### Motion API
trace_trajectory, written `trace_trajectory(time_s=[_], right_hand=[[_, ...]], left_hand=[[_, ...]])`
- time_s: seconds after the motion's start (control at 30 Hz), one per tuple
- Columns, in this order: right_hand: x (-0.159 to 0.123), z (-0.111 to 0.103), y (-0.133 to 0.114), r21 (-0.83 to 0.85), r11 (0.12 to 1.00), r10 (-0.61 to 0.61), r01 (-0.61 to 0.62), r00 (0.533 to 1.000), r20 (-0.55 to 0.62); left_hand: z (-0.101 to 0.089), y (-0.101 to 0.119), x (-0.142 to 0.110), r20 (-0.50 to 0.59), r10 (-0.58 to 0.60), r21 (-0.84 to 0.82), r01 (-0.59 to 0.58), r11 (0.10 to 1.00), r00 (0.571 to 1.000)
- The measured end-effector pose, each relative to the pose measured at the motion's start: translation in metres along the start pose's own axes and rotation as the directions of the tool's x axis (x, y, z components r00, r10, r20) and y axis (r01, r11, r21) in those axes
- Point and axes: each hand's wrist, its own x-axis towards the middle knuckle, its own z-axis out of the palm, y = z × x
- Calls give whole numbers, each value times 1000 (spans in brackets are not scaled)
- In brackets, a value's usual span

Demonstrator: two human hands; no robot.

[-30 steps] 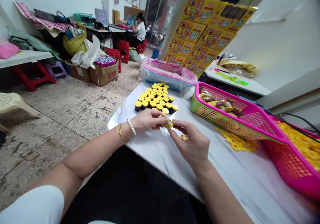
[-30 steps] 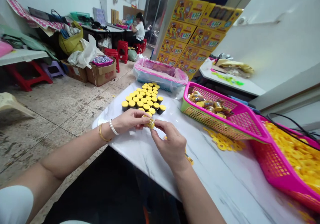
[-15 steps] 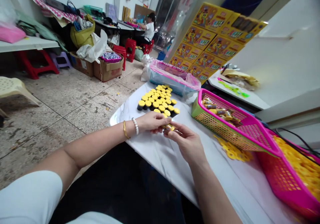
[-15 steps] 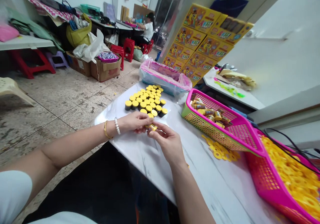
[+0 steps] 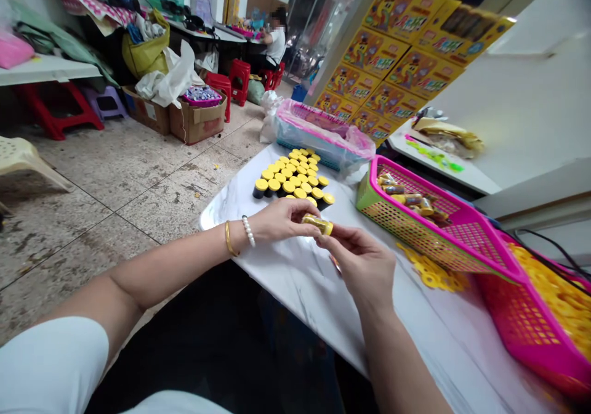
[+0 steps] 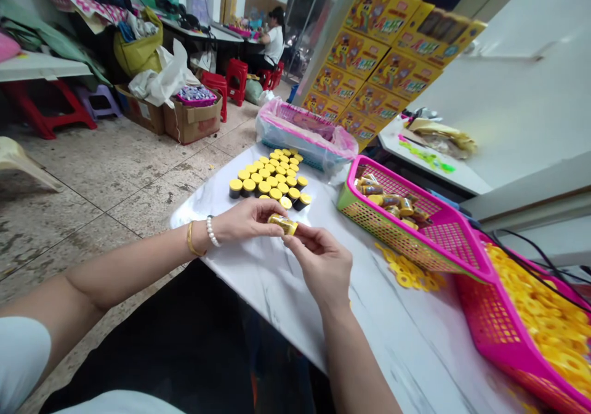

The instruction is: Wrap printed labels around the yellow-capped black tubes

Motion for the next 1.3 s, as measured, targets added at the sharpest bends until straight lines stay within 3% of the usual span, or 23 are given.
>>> trace_trajectory(time_s=[0.17, 0.27, 0.43, 0.53, 0.63, 0.73, 0.83, 1.0, 1.17, 1.3], right_hand=[[-2, -3, -5, 81, 989, 122, -124, 992, 32], [-2, -2, -3, 108, 989, 99, -104, 994, 55], [3, 1, 1, 233, 970, -108, 75, 985, 132], [8, -2, 5, 276, 960, -116, 36, 953, 278], [9, -4, 9, 336, 942, -77, -24, 956, 284], [7, -3, 10, 427, 904, -78, -10, 979, 188], [6, -3, 9, 457, 889, -87, 17, 987, 134], [6, -5, 9, 352, 936, -70, -20, 968, 240], [3, -2, 10, 396, 913, -160, 94, 978, 136], [0, 1, 9, 324, 941, -162, 96, 970, 183]], left_hand=[[-1, 7, -6, 78, 141, 216, -155, 964, 987], [-1, 7, -5, 72, 152, 188, -163, 969, 986], [1, 0, 2, 128, -46, -29, 51, 998, 991], [2, -1, 3, 135, -191, -30, 196, 980, 972], [1, 0, 2, 169, -278, -103, 297, 949, 946], [0, 4, 1, 234, -275, -241, 330, 913, 933], [-2, 5, 2, 277, -295, -253, 365, 896, 915], [-1, 6, 2, 212, -359, -177, 397, 901, 909], [0, 9, 0, 283, -355, -213, 419, 883, 891], [1, 9, 1, 191, -452, -157, 482, 862, 871]])
